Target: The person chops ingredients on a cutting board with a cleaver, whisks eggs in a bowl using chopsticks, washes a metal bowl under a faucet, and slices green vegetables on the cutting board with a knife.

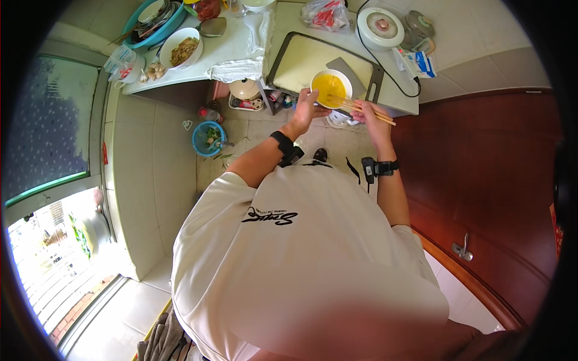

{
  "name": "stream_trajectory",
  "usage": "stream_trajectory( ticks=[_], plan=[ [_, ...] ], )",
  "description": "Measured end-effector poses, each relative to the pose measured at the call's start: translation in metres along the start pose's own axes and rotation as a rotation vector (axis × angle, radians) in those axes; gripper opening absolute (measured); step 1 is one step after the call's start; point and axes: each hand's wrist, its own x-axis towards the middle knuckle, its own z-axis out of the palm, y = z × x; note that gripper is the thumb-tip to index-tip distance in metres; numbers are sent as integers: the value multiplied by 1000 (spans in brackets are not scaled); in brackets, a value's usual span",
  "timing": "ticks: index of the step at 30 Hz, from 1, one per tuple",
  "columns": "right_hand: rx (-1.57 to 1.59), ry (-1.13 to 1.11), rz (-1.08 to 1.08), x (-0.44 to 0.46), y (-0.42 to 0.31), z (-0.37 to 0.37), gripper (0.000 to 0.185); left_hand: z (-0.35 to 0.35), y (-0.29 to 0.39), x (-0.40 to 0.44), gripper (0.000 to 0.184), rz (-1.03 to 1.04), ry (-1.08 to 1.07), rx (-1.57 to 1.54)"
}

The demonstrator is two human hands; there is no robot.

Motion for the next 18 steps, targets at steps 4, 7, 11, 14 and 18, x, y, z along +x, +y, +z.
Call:
stream_trajectory(
  ticks=[4, 7, 11, 14, 18],
  plan=[
    [106, 0, 38, 1, 1, -3, 32, 4, 1, -1, 44, 6, 6, 11],
    [131, 26, 27, 3, 6, -4, 32, 3, 1, -2, 44, 4, 11, 25],
    [47, -86, 33, 1, 2, -6, 31, 2, -1, 0, 45, -5, 32, 17],
    [0, 105, -65, 0, -4, -3, 31, 0, -2, 0, 45, -8, 29, 9],
    [-108, -109, -23, -6, -21, -4, 30, -1, -3, 0, 44, -21, 51, -2]
  ],
)
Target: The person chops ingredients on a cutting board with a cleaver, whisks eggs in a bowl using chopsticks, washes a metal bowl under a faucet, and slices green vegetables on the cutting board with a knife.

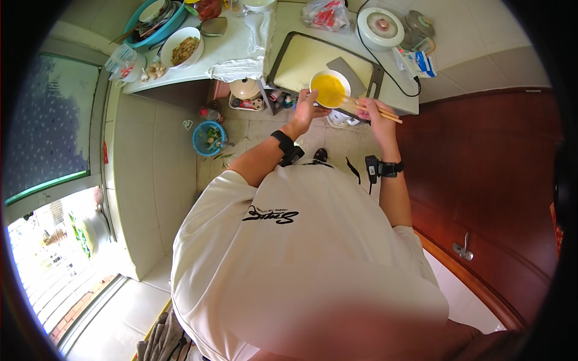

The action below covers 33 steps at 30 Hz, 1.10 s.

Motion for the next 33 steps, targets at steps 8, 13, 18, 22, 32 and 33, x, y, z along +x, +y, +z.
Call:
stream_trajectory(
  ticks=[8, 13, 18, 22, 32, 33],
  plan=[
    [-31, 125, -74, 4, 6, 2, 30, 2, 2, 0, 45, 35, -17, -10],
    [-1, 71, -31, 4, 7, -5, 30, 1, 1, 0, 46, 34, -6, 4],
    [21, 157, -46, 2, -5, -3, 30, 1, 0, 1, 47, 37, -10, 0],
    [-33, 64, -19, 5, -4, -4, 30, 0, -1, -1, 46, 26, -13, 7],
    [28, 78, 2, 1, 3, -3, 30, 1, 0, -1, 43, 12, -20, 22],
    [28, 81, 0, 0, 0, -2, 30, 1, 1, -1, 43, 12, -23, 22]
  ],
)
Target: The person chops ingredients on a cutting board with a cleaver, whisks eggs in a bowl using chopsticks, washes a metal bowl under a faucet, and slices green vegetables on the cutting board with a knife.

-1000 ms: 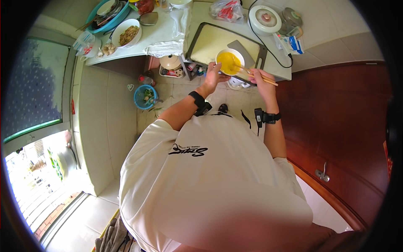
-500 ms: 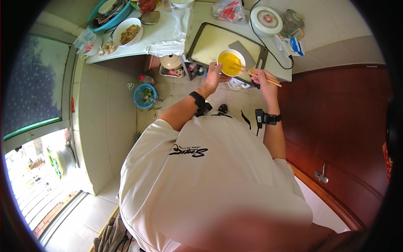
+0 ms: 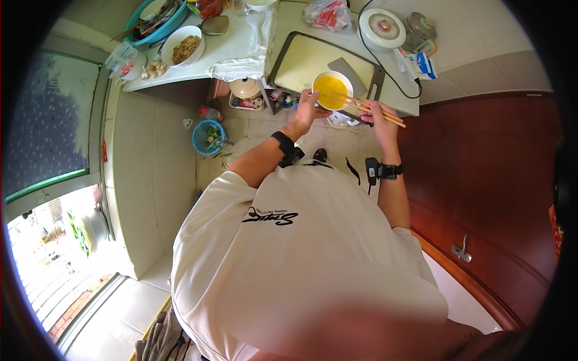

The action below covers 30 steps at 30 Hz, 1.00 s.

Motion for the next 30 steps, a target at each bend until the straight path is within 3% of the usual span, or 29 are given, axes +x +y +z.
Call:
stream_trajectory(
  ticks=[24, 30],
  plan=[
    [-123, -89, -16, -9, -22, -6, 25, 1, 4, -3, 42, 10, -29, -14],
    [-354, -9, -179, -9, -34, -13, 24, -1, 3, -5, 43, 8, -34, -17]
  ],
)
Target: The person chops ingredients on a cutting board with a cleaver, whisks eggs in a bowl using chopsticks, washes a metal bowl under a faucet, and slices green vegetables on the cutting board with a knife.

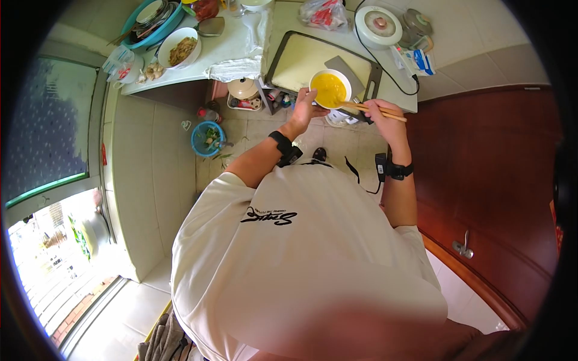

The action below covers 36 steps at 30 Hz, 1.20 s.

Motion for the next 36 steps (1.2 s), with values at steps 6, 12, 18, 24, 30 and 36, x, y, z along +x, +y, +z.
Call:
stream_trajectory(
  ticks=[6, 12, 18, 24, 30, 36],
  plan=[
    [110, -25, 136, 11, 19, 7, 24, 1, 0, -1, 43, -4, -1, 19],
    [181, -91, 165, 8, 23, 13, 23, -1, -3, -1, 44, -7, 4, 14],
    [256, -144, 169, 8, 35, 20, 24, -3, -1, 0, 44, 2, 23, 19],
    [297, -121, 155, 8, 35, 25, 26, -3, -2, 1, 42, -14, 31, 24],
    [285, -83, 155, 8, 31, 24, 26, -1, -1, 1, 44, -9, 35, 18],
    [231, 1, 135, 6, 16, 20, 25, -1, -2, 1, 44, -2, 37, 28]
  ],
)
